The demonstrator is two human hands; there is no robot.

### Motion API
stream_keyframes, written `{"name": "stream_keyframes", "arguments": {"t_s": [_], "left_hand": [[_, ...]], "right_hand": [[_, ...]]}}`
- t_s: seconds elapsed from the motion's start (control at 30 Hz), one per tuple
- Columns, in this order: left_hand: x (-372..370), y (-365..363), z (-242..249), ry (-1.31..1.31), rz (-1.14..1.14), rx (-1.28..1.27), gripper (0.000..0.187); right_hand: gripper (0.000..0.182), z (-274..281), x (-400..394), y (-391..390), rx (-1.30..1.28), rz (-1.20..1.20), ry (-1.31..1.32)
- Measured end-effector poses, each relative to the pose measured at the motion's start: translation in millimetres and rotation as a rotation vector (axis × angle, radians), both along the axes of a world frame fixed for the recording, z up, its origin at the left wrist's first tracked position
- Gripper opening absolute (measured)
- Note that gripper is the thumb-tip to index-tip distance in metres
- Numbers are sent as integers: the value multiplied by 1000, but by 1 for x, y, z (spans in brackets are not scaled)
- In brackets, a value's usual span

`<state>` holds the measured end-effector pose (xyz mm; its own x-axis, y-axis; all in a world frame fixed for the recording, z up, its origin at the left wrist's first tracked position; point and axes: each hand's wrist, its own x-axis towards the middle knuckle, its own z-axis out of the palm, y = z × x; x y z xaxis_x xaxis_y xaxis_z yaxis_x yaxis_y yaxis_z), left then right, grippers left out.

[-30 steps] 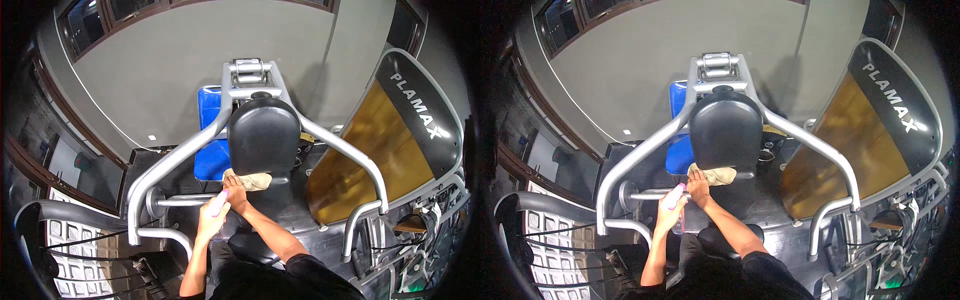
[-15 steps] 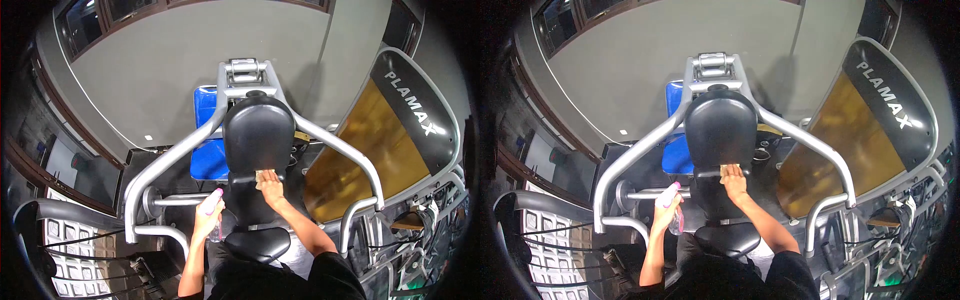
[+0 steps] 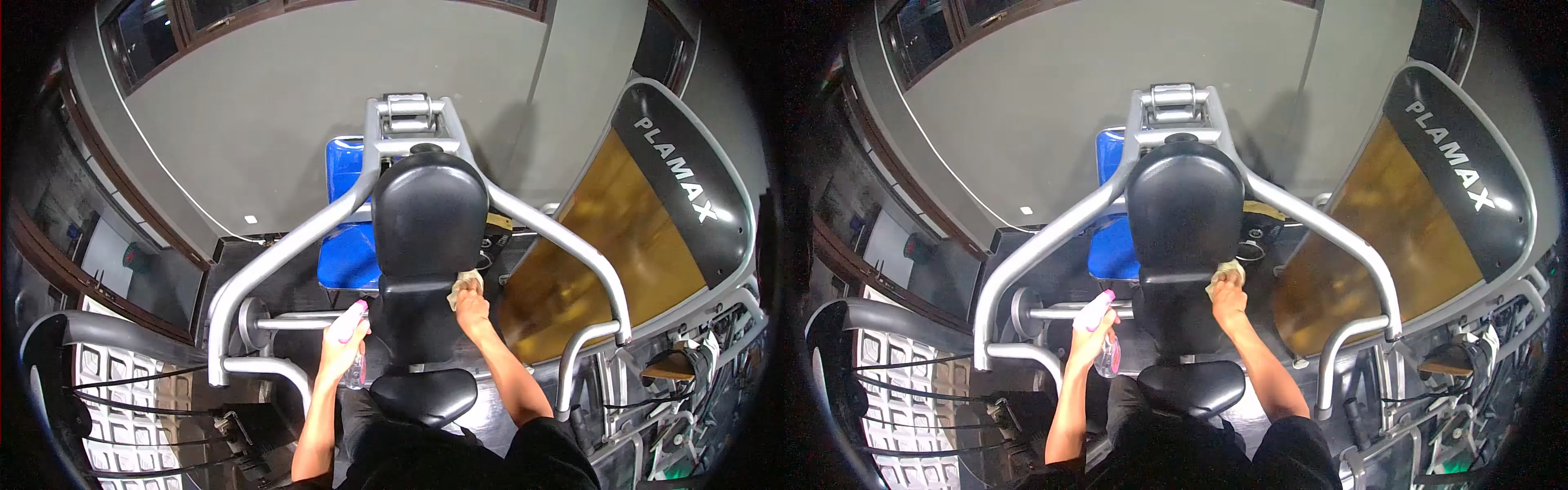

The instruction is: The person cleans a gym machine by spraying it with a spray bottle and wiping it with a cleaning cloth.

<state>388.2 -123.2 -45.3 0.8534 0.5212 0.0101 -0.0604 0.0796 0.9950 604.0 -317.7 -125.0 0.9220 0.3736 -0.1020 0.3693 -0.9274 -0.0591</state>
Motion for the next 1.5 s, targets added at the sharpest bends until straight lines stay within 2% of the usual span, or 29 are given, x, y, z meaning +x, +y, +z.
{"name": "stream_keyframes", "arguments": {"t_s": [0.1,0.17,0.2,0.3,0.33,0.37,0.43,0.5,0.57,0.63,0.7,0.77,0.83,0.87,0.9,0.93,0.97,1.03,1.07,1.1,1.17,1.2,1.23,1.3,1.37,1.43,1.5], "left_hand": [[1,-2,-2,10,-37,14,36],[2,-2,-5,36,-90,1,40],[3,-2,-4,38,-94,2,40],[3,-3,-4,43,-92,2,40],[3,-2,-5,41,-88,-11,40],[3,-2,-6,37,-82,-23,40],[3,-2,-3,49,-76,-13,40],[2,-2,-2,60,-68,-2,39],[3,-2,-3,39,-32,-43,36],[4,-3,-3,53,-33,-44,35],[7,-3,-4,29,-44,-29,35],[9,-4,-1,35,-36,-61,32],[9,-3,-2,48,-22,-88,28],[8,-2,-5,48,-51,-44,33],[6,-1,-8,49,-80,1,38],[4,0,-9,50,-77,7,38],[2,0,-8,49,-74,11,38],[0,3,-7,52,-60,13,39],[-2,3,-7,60,-57,18,39],[-3,3,-7,67,-58,20,39],[-2,0,-4,54,-58,-3,39],[-1,0,-4,48,-62,-19,39],[-1,0,-4,42,-66,-34,39],[-1,-1,-3,35,-70,-21,38],[0,-3,-2,26,-70,-9,37],[-2,-1,-2,5,-46,-5,18],[-4,-2,4,-4,-24,-12,20]], "right_hand": [[29,-60,44,-55,106,-82,110],[36,-35,48,-79,373,-186,235],[45,-6,48,-77,405,-315,345],[40,-32,58,-73,922,-316,121],[40,-24,53,-62,1062,-166,59],[46,-45,64,-52,1002,10,-87],[45,-54,57,-33,797,164,-26],[45,-44,40,-15,661,150,-201],[47,-27,27,-16,687,122,-163],[49,-24,15,-25,673,297,-240],[47,-24,-3,-31,573,306,-227],[46,-31,-16,-35,527,429,-228],[48,-47,-29,-38,589,567,-64],[53,-57,-42,-38,591,541,178],[58,-52,-53,-28,366,404,516],[56,-73,-63,-23,653,512,555],[50,-92,-73,-21,774,455,603],[40,-101,-94,-6,1072,143,738],[34,-130,-98,0,1383,83,812],[34,-138,-104,1,1454,-156,851],[36,-96,-112,5,1627,-284,572],[39,-105,-105,1,1537,-277,319],[39,-85,-103,1,1535,-281,317],[40,-43,-86,5,1629,-333,-59],[42,-38,-58,12,1375,-232,-300],[53,-47,-39,31,1019,-78,-390],[60,-59,-50,59,737,39,-425]]}}
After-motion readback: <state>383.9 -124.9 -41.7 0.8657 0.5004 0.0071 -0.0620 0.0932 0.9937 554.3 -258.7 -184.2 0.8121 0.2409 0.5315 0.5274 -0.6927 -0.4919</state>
